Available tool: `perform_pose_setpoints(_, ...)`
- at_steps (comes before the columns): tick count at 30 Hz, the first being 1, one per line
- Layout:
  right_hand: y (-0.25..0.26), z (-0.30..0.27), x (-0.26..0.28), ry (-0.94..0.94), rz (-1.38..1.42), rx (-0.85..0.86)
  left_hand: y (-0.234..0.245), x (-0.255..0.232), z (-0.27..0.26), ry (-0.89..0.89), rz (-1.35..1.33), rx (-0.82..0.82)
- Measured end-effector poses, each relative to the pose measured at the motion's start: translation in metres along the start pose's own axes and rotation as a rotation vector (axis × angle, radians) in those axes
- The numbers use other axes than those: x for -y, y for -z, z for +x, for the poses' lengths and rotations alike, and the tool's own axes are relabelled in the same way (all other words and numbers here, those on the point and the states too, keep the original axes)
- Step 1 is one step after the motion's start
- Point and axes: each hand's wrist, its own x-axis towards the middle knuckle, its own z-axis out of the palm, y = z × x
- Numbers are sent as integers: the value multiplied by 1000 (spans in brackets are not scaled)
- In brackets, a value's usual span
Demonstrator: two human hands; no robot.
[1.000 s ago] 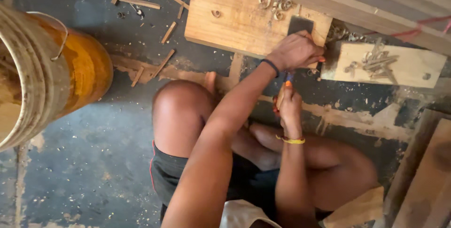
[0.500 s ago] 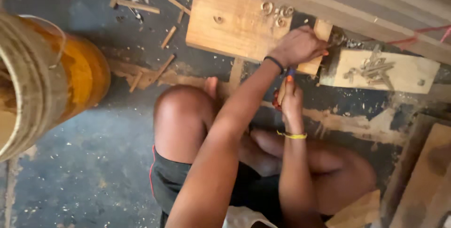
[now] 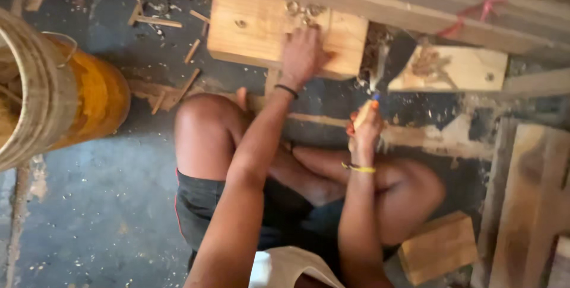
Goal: The person sits on the floor and uses a chisel to carve a rectangular wooden block. They repeatedly scrape the surface to remove wood shavings and occasionally clear the debris by hand.
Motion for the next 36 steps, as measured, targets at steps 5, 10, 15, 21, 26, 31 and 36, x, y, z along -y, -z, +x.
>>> perform_pose_setpoints(5,-26,-18,3,30,50,80,-7,-1,-15,103,122,37)
perform_pose_setpoints(10,-36,-24,-9,-17,-46,103,-1,19,-37,82,155,-15)
perform_pose_setpoints(15,-38,-27,-23,-40,-142,101,30,-2,-33,97,41,-87)
perform_pose_setpoints(21,-43,-24,-30,19,-255,81,12,-21,-6,124,151,-19)
perform_pose_setpoints(26,-47,-15,-35,-5,-234,82,-19,-3,-13,112,-132,-68)
perform_pose_setpoints(31,-46,-17,-43,3,-121,133,4,15,-36,377,-787,-43)
perform_pose_setpoints(36,-51,-16,-32,-62,-158,79,22,15,-60,386,-1255,-10)
